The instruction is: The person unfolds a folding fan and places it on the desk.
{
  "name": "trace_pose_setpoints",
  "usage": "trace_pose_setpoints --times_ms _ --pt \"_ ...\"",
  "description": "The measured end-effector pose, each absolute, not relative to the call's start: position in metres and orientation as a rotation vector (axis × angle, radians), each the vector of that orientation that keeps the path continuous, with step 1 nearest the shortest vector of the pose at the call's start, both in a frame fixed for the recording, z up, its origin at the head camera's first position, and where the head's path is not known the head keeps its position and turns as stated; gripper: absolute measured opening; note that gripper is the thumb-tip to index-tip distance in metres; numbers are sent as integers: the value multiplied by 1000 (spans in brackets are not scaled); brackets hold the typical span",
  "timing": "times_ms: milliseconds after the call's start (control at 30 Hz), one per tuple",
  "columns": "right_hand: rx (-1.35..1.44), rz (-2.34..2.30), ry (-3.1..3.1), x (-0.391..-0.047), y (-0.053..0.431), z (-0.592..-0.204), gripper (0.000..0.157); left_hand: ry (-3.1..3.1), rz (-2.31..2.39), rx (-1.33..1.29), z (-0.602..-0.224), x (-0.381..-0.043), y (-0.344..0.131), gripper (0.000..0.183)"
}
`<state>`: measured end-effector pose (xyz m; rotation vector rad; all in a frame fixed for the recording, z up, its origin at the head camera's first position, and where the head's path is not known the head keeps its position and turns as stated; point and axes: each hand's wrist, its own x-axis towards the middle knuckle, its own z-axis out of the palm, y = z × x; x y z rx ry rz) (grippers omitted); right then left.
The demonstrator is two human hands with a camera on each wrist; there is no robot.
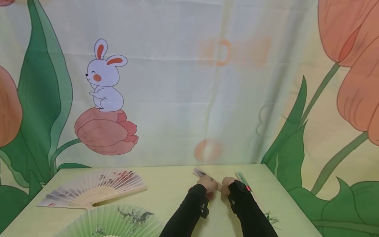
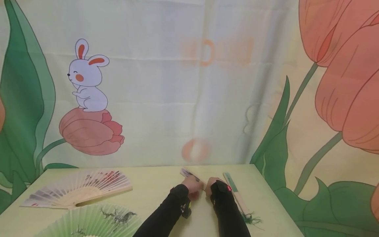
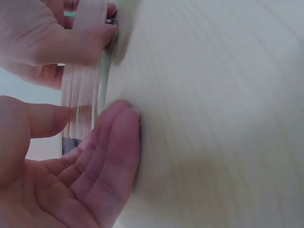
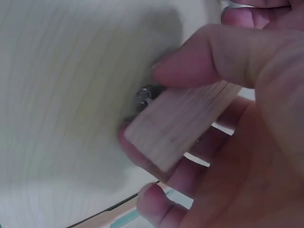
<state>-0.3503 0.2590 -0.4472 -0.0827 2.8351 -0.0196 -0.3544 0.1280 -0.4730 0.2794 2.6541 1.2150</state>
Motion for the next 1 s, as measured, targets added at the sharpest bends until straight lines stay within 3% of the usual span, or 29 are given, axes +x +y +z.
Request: trace_pose_setpoints --times_ms 200,333,533,733,933,1000 --pt "-134 -279 2802 -339 259 -438 28 2683 1249 305 -476 -355 127 43" --pt "-114 -487 2696 -334 254 -431 32 2546 1404 242 -477 -357 125 40" --pt "-133 -716 2645 -322 247 -432 8 2299 1667 191 -479 -350 109 33" --pt "-336 -911 2603 -306 235 -436 4 2282 1770 222 -463 -332 77 36" --pt "-533 -1268 2490 -287 210 -427 31 2195 2003 270 -434 -307 50 43" --pt "-569 -1370 2426 -279 199 -423 33 2164 2072 294 -428 -298 40 50"
